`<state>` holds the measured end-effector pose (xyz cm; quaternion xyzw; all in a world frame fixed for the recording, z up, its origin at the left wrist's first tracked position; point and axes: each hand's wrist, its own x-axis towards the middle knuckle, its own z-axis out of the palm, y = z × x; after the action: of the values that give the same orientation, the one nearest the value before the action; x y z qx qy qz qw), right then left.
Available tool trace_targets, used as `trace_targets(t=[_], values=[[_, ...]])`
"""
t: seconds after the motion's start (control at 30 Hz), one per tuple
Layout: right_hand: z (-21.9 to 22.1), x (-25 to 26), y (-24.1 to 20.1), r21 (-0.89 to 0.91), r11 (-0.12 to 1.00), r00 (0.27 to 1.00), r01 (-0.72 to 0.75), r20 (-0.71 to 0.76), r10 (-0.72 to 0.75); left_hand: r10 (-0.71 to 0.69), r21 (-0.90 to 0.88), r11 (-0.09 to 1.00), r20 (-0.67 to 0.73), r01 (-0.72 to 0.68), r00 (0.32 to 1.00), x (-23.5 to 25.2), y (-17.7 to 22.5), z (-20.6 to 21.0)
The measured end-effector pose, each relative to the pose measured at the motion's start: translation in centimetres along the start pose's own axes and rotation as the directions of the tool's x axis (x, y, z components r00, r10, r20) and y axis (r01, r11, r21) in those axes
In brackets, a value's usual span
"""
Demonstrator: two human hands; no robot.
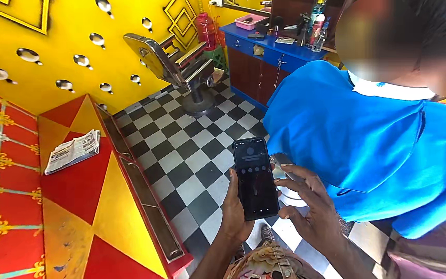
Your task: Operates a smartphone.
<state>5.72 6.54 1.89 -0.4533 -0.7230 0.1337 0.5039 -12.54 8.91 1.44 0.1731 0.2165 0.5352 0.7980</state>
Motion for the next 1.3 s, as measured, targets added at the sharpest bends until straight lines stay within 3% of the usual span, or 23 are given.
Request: trace_targets(t=[0.2, 0.43, 0.67, 0.87, 1.07, 1.3], values=[[1.1, -0.6, -0.1, -0.092, 0.988, 0.98, 0.125, 0.164, -0.109, 0.019, 0.007, 1.0, -0.11, -0.018, 0.994, -0.6, 0.4, 0.8], [1.1, -0.3, 0.2, -0.151, 0.983, 0.989, 0.108, 0.118, -0.091, 0.024, -0.01, 1.0, -0.101, -0.025, 0.995, -0.8, 0.6, 0.4], [1.4, -0.2, 0.0, -0.17, 0.977, 0.978, 0.131, 0.182, -0.1, 0.028, -0.03, 0.999, -0.1, -0.031, 0.995, -0.8, 0.6, 0.3], [1.1, -0.1, 0.1, -0.181, 0.976, 0.987, 0.122, 0.125, -0.1, 0.026, -0.039, 0.999, -0.027, -0.027, 0.999, -0.9, 0.8, -0.1], [1.3, -0.2, -0.1, -0.174, 0.978, 0.987, 0.117, 0.13, -0.095, 0.026, -0.016, 0.999, -0.118, -0.028, 0.993, -1.2, 0.9, 0.3], [1.4, -0.3, -0.4, -0.167, 0.978, 0.982, 0.126, 0.16, -0.099, 0.036, -0.017, 0.999, -0.113, -0.038, 0.993, -1.4, 0.9, 0.2]])
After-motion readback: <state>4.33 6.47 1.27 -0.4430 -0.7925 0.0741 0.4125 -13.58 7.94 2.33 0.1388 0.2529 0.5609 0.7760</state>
